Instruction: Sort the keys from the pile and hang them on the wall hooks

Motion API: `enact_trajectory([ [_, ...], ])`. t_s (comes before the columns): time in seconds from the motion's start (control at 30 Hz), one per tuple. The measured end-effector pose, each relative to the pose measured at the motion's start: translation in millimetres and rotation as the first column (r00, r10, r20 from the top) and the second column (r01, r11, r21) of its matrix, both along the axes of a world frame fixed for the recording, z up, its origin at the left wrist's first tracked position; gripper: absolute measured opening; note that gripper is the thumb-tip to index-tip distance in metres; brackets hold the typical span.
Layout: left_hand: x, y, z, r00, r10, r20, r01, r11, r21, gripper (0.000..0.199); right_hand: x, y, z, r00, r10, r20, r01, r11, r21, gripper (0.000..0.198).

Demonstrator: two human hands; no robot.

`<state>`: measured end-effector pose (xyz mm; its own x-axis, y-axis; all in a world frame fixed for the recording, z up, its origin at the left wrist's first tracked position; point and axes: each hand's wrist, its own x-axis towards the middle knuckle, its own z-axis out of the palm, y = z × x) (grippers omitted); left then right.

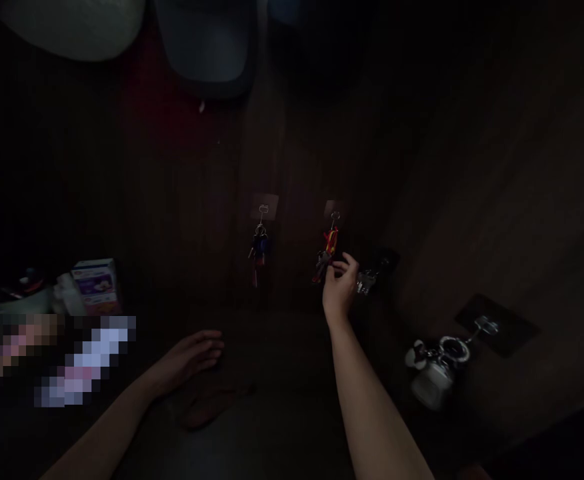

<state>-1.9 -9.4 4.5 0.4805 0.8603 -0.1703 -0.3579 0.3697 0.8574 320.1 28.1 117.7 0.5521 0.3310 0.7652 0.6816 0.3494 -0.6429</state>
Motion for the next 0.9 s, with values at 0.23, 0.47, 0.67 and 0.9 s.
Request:
enact_trajectory([
  [0.23,-1.0,0.9,-4.2,0.999,-0.006,0.043,0.005,1.0,0.02,0.026,-23.1,-27.0,-47.8,0.994,0.065,-0.083,-0.072,0.993,-0.094,0.042],
  [0.47,-1.5,1.6,-10.1,0.999,-0.004,0.044,0.001,0.998,0.07,0.025,-63.2,-43.2,-94.6,0.923,0.386,0.004,-0.361,0.868,-0.34,0.021],
  [0.67,0.2,-2.9,-7.5,0.999,0.025,-0.026,-0.021,0.992,0.123,0.021,-102.3,-62.0,-115.0,0.752,0.658,0.026,-0.537,0.636,-0.555,0.017],
  [0.9,0.2,-3.4,-9.3,0.998,0.054,-0.012,-0.052,0.989,0.137,0.023,-124.7,-82.8,-112.9,0.491,0.862,0.123,-0.468,0.38,-0.798,0.006],
])
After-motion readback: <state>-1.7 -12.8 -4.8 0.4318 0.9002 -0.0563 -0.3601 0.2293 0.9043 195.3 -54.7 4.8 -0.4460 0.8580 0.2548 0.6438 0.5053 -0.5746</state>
